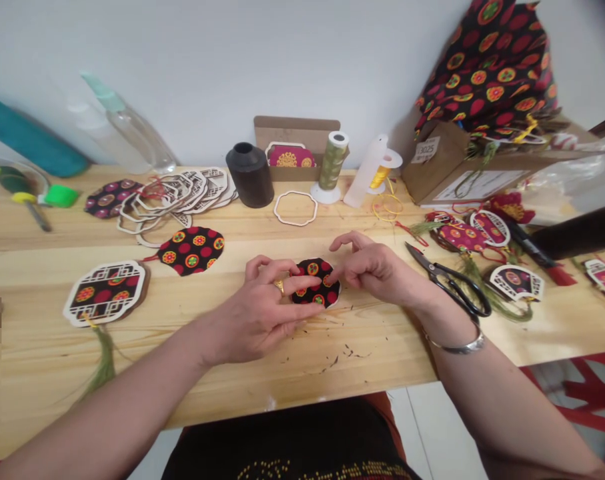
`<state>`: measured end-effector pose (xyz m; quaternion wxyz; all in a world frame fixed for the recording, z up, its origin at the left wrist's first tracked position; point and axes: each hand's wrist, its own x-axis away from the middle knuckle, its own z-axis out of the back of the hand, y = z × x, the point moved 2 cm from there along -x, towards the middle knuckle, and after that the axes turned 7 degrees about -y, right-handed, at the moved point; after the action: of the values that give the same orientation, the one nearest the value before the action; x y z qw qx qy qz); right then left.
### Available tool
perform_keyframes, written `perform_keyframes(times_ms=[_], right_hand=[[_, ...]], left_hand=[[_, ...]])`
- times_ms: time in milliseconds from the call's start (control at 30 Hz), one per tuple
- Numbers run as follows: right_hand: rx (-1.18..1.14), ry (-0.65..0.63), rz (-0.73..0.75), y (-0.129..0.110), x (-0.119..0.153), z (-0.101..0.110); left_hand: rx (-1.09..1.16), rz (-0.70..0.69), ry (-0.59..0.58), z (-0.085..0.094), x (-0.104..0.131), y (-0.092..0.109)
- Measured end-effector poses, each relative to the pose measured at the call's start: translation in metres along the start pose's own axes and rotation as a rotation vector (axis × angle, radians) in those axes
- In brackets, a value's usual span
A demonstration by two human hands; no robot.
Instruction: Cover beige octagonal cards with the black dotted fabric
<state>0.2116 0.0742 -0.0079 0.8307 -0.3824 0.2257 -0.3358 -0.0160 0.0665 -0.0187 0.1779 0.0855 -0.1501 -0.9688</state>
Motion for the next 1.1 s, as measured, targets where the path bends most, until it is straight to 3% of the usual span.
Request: perform_keyframes(times_ms=[367,600,833,1000,1100], right_hand=[[0.002,-0.008,-0.039,-0.0011,0.0000,0.0007],[-0.017,0.202,-0.042,0.0040,0.0022,0.0027],[-0.018,0.021,-0.046,-0.0017,0.0000,-0.0010],[0.000,0.033,-0.083,-0.0007,-0.0001,-0.0005],[0.003,0.098,-0.079,0.0017,0.0008,0.0001]], left_hand=[[0.053,-0.011,0.028,0.0010,0.0011,-0.0018],[0.062,0.123,0.310,0.0059,0.0036,-0.0063],[0.065,0.093,0.224,0.0003,0.0014,-0.0026],[0.080,0.109,0.203,0.0005,0.0021,-0.0013],[0.089,0.129,0.289,0.0035,0.0033,-0.0029]])
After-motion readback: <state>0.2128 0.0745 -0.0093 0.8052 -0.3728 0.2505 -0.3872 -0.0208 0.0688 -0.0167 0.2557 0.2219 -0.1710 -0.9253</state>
